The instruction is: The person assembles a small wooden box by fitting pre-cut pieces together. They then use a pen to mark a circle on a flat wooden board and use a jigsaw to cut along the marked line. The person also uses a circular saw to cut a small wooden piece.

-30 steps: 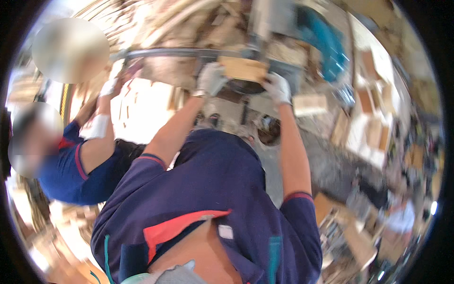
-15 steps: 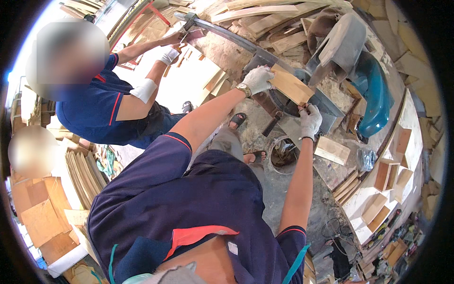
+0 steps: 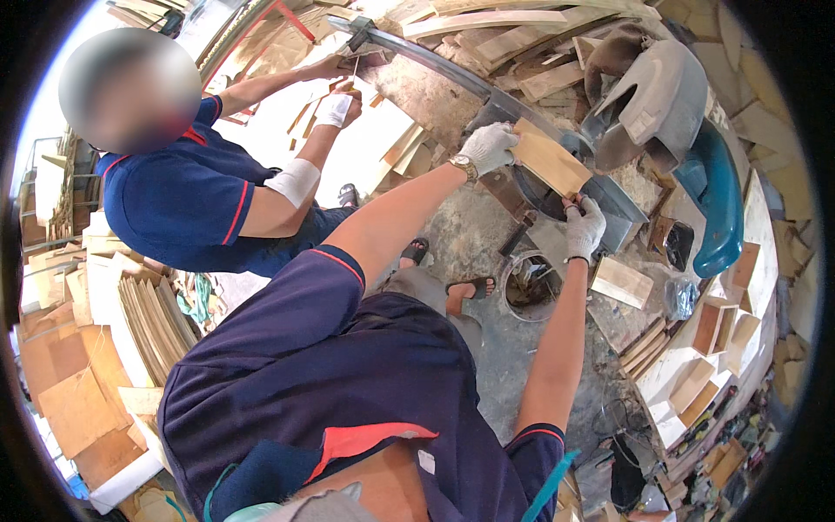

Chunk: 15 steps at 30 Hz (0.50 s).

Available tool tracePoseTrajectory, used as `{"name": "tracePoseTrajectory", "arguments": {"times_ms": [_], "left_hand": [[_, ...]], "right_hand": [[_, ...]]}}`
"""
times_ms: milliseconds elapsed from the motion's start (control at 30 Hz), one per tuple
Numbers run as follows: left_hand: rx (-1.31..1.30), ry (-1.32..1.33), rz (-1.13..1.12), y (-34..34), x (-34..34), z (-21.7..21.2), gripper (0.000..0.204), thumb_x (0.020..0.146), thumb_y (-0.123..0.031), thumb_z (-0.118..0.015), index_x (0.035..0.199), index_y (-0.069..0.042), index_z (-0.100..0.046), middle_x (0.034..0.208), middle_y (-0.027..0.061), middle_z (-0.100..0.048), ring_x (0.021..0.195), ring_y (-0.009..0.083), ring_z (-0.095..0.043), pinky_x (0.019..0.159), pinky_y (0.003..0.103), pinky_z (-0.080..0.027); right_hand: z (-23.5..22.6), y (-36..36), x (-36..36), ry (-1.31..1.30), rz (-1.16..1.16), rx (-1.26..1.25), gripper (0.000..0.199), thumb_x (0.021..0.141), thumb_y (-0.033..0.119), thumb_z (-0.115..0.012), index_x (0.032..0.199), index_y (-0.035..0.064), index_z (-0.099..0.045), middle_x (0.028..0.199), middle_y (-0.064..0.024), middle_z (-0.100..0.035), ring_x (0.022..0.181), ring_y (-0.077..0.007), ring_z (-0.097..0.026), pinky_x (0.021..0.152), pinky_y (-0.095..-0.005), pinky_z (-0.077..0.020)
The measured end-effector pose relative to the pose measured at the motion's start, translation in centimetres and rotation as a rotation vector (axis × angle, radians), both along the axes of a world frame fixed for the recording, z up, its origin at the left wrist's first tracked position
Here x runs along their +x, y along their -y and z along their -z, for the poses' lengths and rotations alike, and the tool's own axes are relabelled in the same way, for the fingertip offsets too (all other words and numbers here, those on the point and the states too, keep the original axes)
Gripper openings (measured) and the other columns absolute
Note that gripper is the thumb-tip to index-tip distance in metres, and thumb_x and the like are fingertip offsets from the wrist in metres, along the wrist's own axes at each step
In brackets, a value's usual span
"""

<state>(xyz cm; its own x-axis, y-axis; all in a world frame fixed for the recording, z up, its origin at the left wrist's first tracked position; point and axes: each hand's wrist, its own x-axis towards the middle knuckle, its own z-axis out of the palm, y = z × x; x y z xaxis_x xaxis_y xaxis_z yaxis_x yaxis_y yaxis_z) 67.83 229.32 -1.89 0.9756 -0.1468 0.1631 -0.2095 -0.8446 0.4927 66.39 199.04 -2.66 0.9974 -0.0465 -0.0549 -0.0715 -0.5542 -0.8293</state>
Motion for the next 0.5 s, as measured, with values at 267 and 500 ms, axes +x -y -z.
{"name": "tracePoseTrajectory", "arguments": {"times_ms": [267, 500], "left_hand": [[0.012, 0.003, 0.109, -0.5, 0.3, -0.8, 0.037, 0.085, -0.041, -0.084, 0.099, -0.007, -0.079, 0.107, 0.0150, -0.073, 0.109, 0.0356, -0.070, 0.093, 0.048, -0.058], [0.096, -0.054, 0.127, -0.5, 0.6, -1.0, 0.052, 0.086, -0.042, -0.084, 0.123, -0.007, -0.075, 0.116, 0.0166, -0.072, 0.118, 0.0370, -0.068, 0.095, 0.048, -0.059]], "right_hand": [[-3.4, 0.1, -7.3, 0.024, 0.369, 0.035, 0.042, 0.103, 0.020, -0.075, 0.136, -0.0053, -0.068, 0.098, -0.0012, -0.071, 0.085, -0.0086, -0.062, 0.073, -0.0290, -0.0553], [-30.5, 2.9, -8.4, 0.724, 0.502, 0.066, 0.045, 0.115, 0.034, -0.049, 0.115, -0.0034, -0.075, 0.105, -0.0096, -0.075, 0.101, -0.0169, -0.067, 0.087, -0.0333, -0.0532]]}}
